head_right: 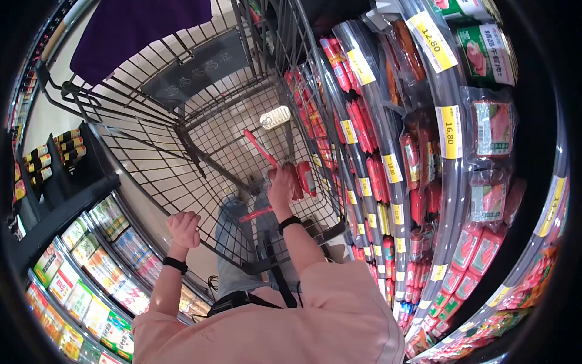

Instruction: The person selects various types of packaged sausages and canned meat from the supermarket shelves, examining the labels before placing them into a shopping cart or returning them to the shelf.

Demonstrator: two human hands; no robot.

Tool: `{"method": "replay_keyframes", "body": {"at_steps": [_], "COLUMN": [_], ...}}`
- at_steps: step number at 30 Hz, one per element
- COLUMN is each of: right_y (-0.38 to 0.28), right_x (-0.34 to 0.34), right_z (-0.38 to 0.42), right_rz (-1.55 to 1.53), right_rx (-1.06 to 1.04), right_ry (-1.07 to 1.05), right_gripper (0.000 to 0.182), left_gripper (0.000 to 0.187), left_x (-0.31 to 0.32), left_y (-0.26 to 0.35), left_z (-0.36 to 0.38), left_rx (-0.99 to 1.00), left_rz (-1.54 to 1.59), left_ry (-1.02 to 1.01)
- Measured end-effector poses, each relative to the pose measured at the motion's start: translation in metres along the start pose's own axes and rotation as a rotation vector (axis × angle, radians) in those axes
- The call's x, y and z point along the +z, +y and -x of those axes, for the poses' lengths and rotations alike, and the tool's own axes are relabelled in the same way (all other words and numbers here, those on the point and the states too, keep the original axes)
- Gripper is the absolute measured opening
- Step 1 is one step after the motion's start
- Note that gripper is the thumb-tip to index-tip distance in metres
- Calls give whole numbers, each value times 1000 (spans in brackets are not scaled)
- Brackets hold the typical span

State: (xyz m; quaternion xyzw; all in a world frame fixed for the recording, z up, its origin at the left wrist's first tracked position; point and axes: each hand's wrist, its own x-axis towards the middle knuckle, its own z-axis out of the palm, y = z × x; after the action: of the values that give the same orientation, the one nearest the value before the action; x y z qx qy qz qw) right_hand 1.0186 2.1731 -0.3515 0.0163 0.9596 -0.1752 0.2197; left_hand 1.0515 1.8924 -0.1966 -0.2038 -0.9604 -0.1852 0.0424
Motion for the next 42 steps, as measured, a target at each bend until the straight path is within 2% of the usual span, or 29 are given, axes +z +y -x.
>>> {"method": "replay_keyframes", "body": {"at_steps": [2,4,7,8,10,11,15,17,18,20,21,23,24,25,26,28,29,31,33,34,35,36,37,38,39,40,42], "right_y": [-5,-8,-9,-13,-23,-20,-32,-43,-47,-52,-41,-5,-17,-4,-16,-38,-51,-78,-96,-98,-106,-102,-99,-94,-94,-91,-77], "right_x": [9,15,23,21,16,29,5,-12,-28,-64,-56,-18,-50,-40,-71,-111,-133,-182,-254,-287,-321,-348,-382,-409,-439,-462,-491], "right_z": [0,-1,-14,-20,-41,-54,-91,-112,-123,-144,-159,-210,-185,-194,-179,-154,-141,-106,-67,-50,-33,-26,-22,-19,-17,-15,-22], "right_rz": [84,149,243,240,41,69,33,25,21,434,358,-276,433,288,559,189,198,-210,-149,-168,-155,-211,-151,-18,85,105,248], "right_rx": [195,157,-66,-59,-33,32,25,9,6,-160,-194,65,-330,-394,-412,-294,-296,-227,-320,-209,-250,-260,-397,-229,-262,-185,-167], "right_ry": [13,51,165,164,140,73,93,602,609,640,601,162,596,505,314,279,297,536,756,679,982,1145,1313,1304,1398,1400,1410], "right_gripper": [65,65,62,62,61,62,55,47,47,34,26,25,16,15,20,30,30,43,49,63,63,62,59,57,57,59,58], "left_gripper": [32,32,31,31,31,31,31,31,31,31,31,25,24,24,25,25,26,25,24,24,24,25,25,25,25,26,26], "left_x": [-1,-1,0,0,0,1,1,0,1,4,1,1,7,10,4,2,1,-4,-4,-4,-5,-6,-5,-4,-2,0,1], "left_y": [-1,-1,-1,-1,-1,-1,-1,-1,-3,-3,-2,-4,-7,-8,-6,-6,-6,-3,-5,-5,-4,-5,-6,-6,-7,-8,-9], "left_z": [-1,-1,-2,-1,-1,-1,-2,-2,0,2,3,6,12,12,4,-1,-2,-3,-5,-3,-1,-1,-1,0,1,3,4], "left_rx": [2,-1,-7,-7,-1,-1,13,6,9,8,2,3,13,39,56,56,52,43,51,50,66,66,64,73,74,71,59], "left_rz": [-10,-12,-11,-11,-8,-5,-7,-8,-14,17,-34,-15,0,-4,3,4,2,-7,-3,2,5,7,10,12,22,33,38], "left_ry": [-5,-8,-5,-5,-5,4,21,9,15,19,-3,-15,21,68,81,67,55,52,58,41,52,42,33,47,53,56,34]}}
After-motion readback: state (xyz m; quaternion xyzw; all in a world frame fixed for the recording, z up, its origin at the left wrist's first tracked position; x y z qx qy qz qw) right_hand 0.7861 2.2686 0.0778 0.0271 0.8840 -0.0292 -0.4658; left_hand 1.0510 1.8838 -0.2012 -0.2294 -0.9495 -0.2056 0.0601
